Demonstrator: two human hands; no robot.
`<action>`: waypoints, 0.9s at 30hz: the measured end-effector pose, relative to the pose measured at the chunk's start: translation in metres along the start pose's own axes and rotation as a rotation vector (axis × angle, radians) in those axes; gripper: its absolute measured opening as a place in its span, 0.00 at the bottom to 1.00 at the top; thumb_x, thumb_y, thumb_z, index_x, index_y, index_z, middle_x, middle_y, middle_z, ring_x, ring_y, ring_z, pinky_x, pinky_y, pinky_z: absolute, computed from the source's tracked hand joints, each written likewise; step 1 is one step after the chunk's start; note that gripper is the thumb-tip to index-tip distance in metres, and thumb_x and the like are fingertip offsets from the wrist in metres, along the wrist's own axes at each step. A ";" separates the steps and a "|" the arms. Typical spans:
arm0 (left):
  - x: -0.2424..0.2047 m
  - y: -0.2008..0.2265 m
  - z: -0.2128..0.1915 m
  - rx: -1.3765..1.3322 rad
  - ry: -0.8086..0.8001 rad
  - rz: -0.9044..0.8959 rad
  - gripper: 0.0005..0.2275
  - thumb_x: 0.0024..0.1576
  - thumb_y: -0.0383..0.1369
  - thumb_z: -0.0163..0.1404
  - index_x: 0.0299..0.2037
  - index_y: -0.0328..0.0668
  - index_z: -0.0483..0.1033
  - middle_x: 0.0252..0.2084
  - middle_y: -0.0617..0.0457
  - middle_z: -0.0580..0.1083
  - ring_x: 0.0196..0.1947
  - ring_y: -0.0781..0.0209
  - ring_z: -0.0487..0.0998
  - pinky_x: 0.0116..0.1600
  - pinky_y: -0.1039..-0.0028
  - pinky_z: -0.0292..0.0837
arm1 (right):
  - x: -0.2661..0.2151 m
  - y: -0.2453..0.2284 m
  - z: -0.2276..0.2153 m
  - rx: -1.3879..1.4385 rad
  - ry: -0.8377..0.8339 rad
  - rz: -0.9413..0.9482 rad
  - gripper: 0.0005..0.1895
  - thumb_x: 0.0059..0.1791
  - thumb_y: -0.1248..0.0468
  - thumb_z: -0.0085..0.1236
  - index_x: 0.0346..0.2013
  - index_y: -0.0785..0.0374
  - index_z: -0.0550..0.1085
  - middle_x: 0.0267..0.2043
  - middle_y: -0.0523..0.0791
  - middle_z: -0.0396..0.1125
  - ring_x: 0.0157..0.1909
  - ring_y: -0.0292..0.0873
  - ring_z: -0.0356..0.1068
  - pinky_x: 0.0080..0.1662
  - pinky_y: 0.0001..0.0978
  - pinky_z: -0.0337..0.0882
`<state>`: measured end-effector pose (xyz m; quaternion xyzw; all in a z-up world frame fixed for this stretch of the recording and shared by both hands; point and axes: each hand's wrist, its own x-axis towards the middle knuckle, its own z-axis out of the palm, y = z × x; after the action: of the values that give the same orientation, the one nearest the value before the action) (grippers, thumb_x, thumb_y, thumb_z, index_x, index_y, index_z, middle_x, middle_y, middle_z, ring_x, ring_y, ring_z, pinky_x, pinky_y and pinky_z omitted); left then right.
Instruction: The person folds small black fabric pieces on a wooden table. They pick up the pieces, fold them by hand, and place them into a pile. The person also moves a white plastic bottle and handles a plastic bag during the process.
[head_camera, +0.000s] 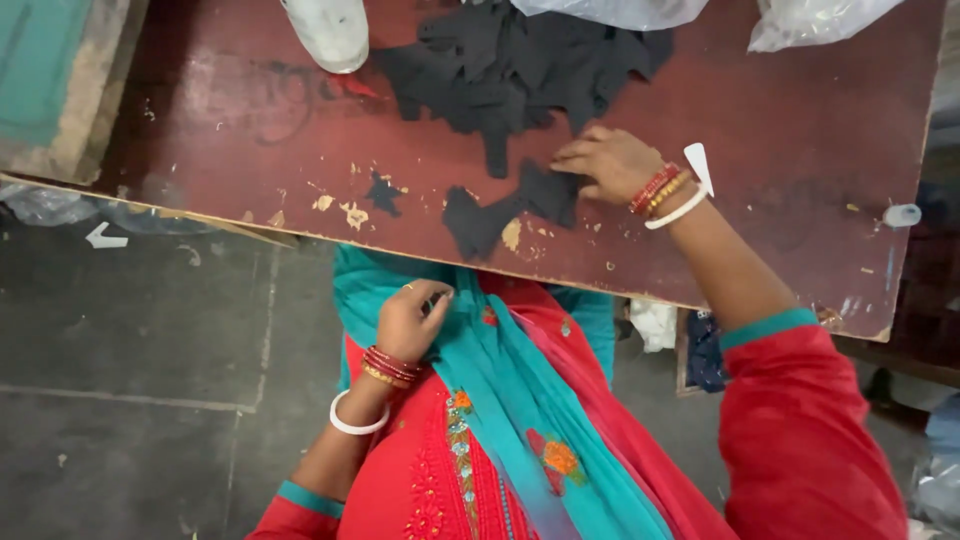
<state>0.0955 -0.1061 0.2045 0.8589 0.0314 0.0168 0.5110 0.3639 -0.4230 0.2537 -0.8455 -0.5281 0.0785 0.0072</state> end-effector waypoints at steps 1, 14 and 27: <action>-0.001 -0.001 -0.001 -0.003 -0.013 -0.007 0.06 0.56 0.32 0.55 0.39 0.42 0.82 0.36 0.48 0.79 0.28 0.53 0.79 0.35 0.68 0.74 | -0.006 0.001 0.008 0.014 -0.056 0.044 0.30 0.41 0.57 0.68 0.58 0.53 0.76 0.59 0.41 0.70 0.59 0.49 0.65 0.61 0.40 0.66; 0.000 -0.018 0.010 0.047 -0.119 0.067 0.07 0.57 0.34 0.53 0.40 0.43 0.82 0.37 0.47 0.78 0.33 0.49 0.79 0.39 0.62 0.75 | 0.001 -0.074 0.010 0.284 0.192 0.273 0.24 0.43 0.54 0.68 0.49 0.62 0.76 0.49 0.50 0.70 0.54 0.53 0.68 0.55 0.47 0.70; 0.000 -0.028 0.053 -0.407 -0.155 -0.217 0.12 0.60 0.34 0.53 0.49 0.36 0.80 0.37 0.48 0.81 0.32 0.65 0.81 0.38 0.72 0.77 | 0.029 -0.118 0.048 0.260 0.182 0.338 0.27 0.37 0.52 0.73 0.42 0.64 0.75 0.43 0.53 0.71 0.49 0.58 0.70 0.49 0.50 0.71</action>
<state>0.0975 -0.1389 0.1549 0.7284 0.0799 -0.0982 0.6733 0.2640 -0.3481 0.2137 -0.9175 -0.3618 0.0694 0.1503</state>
